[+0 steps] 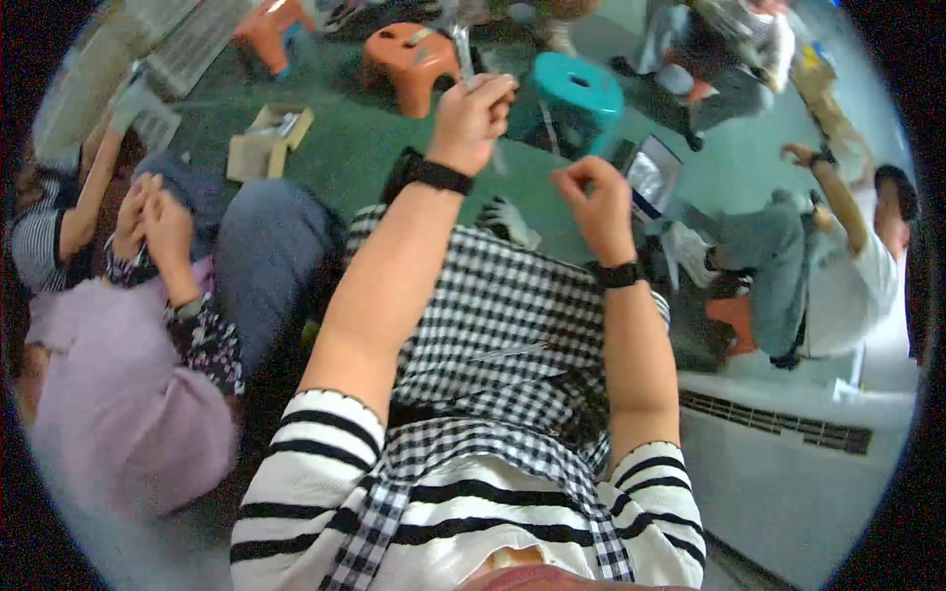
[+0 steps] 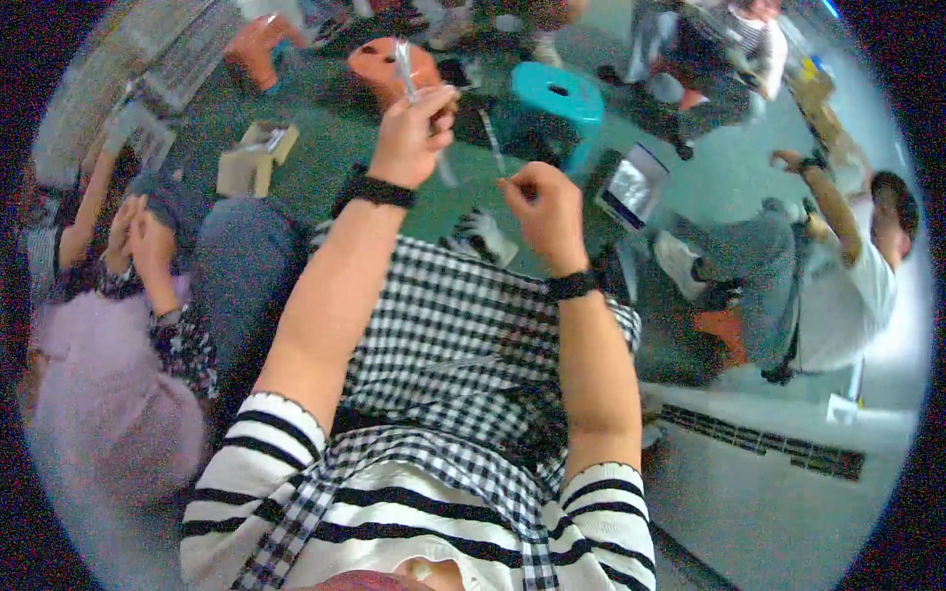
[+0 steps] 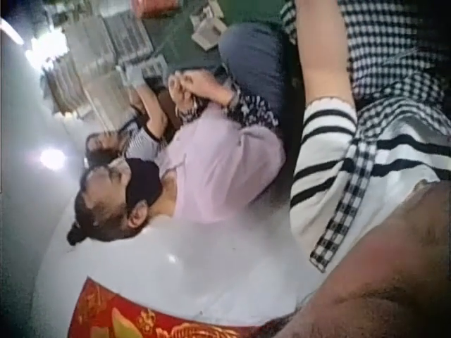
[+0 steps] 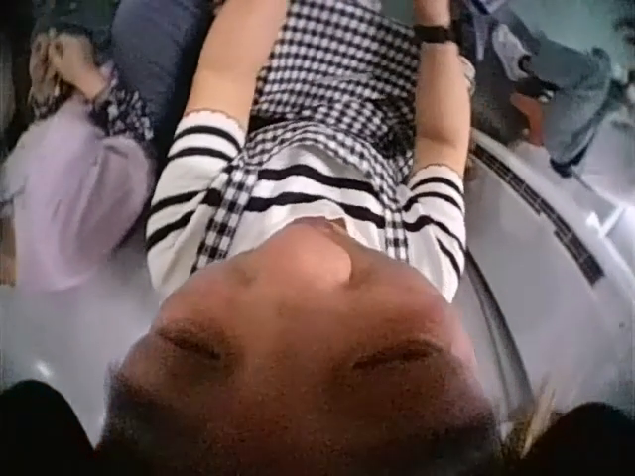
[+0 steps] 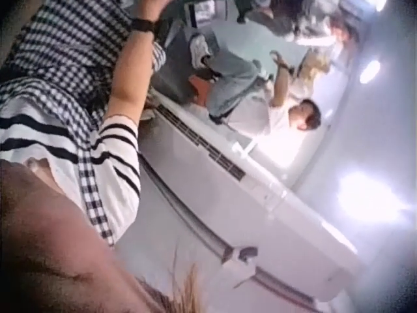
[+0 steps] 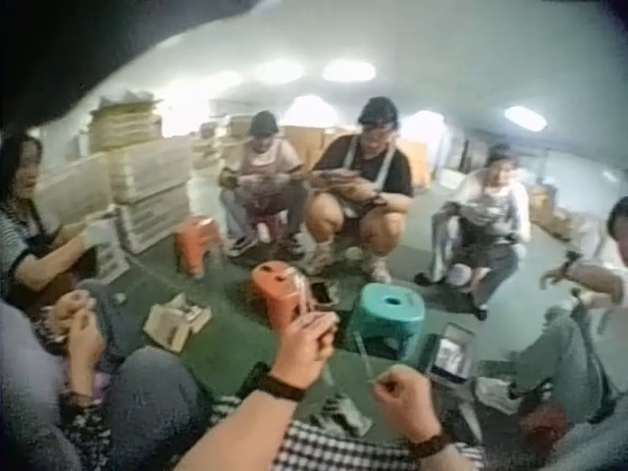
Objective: Assembling small plastic components by inserting white rods into black plastic sleeves or clips.
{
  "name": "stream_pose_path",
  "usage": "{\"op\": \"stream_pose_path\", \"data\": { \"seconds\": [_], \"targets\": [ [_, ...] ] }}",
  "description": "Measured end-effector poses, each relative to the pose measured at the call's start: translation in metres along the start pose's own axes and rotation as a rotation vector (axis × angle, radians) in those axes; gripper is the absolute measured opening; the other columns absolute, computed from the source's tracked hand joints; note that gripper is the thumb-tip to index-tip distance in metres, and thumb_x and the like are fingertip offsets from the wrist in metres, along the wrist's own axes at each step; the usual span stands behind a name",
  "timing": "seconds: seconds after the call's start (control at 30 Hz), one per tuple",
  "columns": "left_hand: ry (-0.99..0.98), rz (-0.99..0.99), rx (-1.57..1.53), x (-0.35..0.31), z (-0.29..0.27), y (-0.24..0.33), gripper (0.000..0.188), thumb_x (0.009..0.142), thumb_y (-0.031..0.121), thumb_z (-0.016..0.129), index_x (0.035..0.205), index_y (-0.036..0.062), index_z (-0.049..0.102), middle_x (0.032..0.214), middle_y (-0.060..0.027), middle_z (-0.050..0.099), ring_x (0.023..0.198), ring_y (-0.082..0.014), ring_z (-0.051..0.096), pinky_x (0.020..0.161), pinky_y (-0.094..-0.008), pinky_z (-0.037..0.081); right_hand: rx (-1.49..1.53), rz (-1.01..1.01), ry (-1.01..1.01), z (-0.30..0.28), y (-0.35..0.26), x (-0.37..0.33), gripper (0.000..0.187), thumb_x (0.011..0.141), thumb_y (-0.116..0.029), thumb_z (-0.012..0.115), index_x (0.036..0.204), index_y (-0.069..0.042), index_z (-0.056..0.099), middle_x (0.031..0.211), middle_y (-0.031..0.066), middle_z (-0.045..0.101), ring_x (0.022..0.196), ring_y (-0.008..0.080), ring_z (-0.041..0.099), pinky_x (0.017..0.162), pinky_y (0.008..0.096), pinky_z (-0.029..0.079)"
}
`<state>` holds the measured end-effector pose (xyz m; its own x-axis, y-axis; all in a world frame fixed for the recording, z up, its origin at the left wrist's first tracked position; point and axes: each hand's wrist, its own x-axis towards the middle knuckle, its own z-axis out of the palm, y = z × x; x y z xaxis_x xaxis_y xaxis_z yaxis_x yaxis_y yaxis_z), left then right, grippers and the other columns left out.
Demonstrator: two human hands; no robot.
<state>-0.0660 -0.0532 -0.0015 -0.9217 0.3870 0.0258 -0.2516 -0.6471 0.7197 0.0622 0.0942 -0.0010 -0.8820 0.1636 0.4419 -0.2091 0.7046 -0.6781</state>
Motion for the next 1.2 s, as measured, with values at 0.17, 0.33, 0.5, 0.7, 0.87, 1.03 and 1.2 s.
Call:
{"op": "stream_pose_path", "data": {
  "seconds": [0.17,0.33,0.5,0.7,0.87,1.03,1.2],
  "targets": [
    [-0.125,-0.109,0.169,-0.016,0.021,-0.009,0.016,0.079,0.019,0.069,0.079,0.0050,0.062,0.065,0.0025,0.053,0.051,-0.0025,0.040,0.040,-0.0171,0.026,-0.011,0.055,-0.008,-0.007,0.005,-0.004,0.017,0.072,-0.012,0.071,0.071,-0.001,0.058,0.067,0.0115,0.058,0.060,0.0219,0.057,0.056,0.0300,0.046],
    [-0.169,0.020,0.385,-0.006,0.018,-0.011,0.019,0.077,0.017,0.070,0.070,0.0033,0.061,0.054,0.0042,0.045,0.045,-0.0022,0.035,0.041,-0.0181,0.024,0.000,0.039,-0.030,-0.010,0.000,0.001,0.016,0.075,-0.014,0.069,0.074,-0.001,0.060,0.067,0.0072,0.060,0.059,0.0159,0.056,0.056,0.0281,0.045],
    [-0.191,0.040,0.275,-0.007,0.016,-0.006,0.015,0.079,0.015,0.068,0.075,0.0011,0.064,0.059,0.0012,0.052,0.045,-0.0028,0.036,0.040,-0.0175,0.023,0.536,0.309,-0.146,-0.007,0.005,0.000,0.014,0.082,-0.014,0.063,0.081,0.000,0.061,0.072,-0.0035,0.058,0.067,0.0043,0.052,0.061,0.0199,0.042],
    [-0.225,-0.042,0.198,-0.004,0.005,-0.012,0.015,0.081,0.015,0.065,0.078,0.0001,0.064,0.065,0.0003,0.055,0.046,-0.0030,0.037,0.040,-0.0179,0.022,0.784,0.398,-0.243,-0.006,0.013,-0.005,0.013,0.082,-0.015,0.063,0.080,-0.003,0.059,0.075,-0.0037,0.056,0.070,0.0052,0.050,0.066,0.0193,0.041],
    [-0.449,0.182,0.491,-0.002,-0.018,-0.010,0.022,0.090,0.024,0.053,0.081,0.0037,0.058,0.071,-0.0015,0.053,0.055,-0.0062,0.041,0.043,-0.0197,0.027,0.782,0.332,-0.378,-0.007,0.024,0.004,0.013,0.082,-0.016,0.062,0.083,-0.004,0.058,0.079,-0.0021,0.057,0.074,0.0082,0.053,0.072,0.0223,0.042],
    [-0.358,-0.062,0.185,0.002,0.011,-0.008,0.026,0.092,0.024,0.050,0.078,0.0043,0.059,0.069,-0.0003,0.051,0.052,-0.0074,0.037,0.042,-0.0220,0.027,0.605,0.447,-0.095,-0.068,0.008,0.015,0.018,0.085,-0.018,0.061,0.073,-0.006,0.056,0.063,-0.0026,0.050,0.054,0.0067,0.043,0.051,0.0204,0.034],
    [-0.270,-0.129,0.177,-0.001,0.005,-0.008,0.025,0.092,0.026,0.050,0.086,0.0040,0.060,0.076,-0.0001,0.054,0.059,-0.0078,0.044,0.045,-0.0208,0.029,0.579,0.044,-0.350,-0.112,0.001,0.005,0.014,0.080,-0.016,0.063,0.081,-0.003,0.058,0.078,-0.0006,0.056,0.075,0.0110,0.053,0.072,0.0249,0.041]
  ]
}}
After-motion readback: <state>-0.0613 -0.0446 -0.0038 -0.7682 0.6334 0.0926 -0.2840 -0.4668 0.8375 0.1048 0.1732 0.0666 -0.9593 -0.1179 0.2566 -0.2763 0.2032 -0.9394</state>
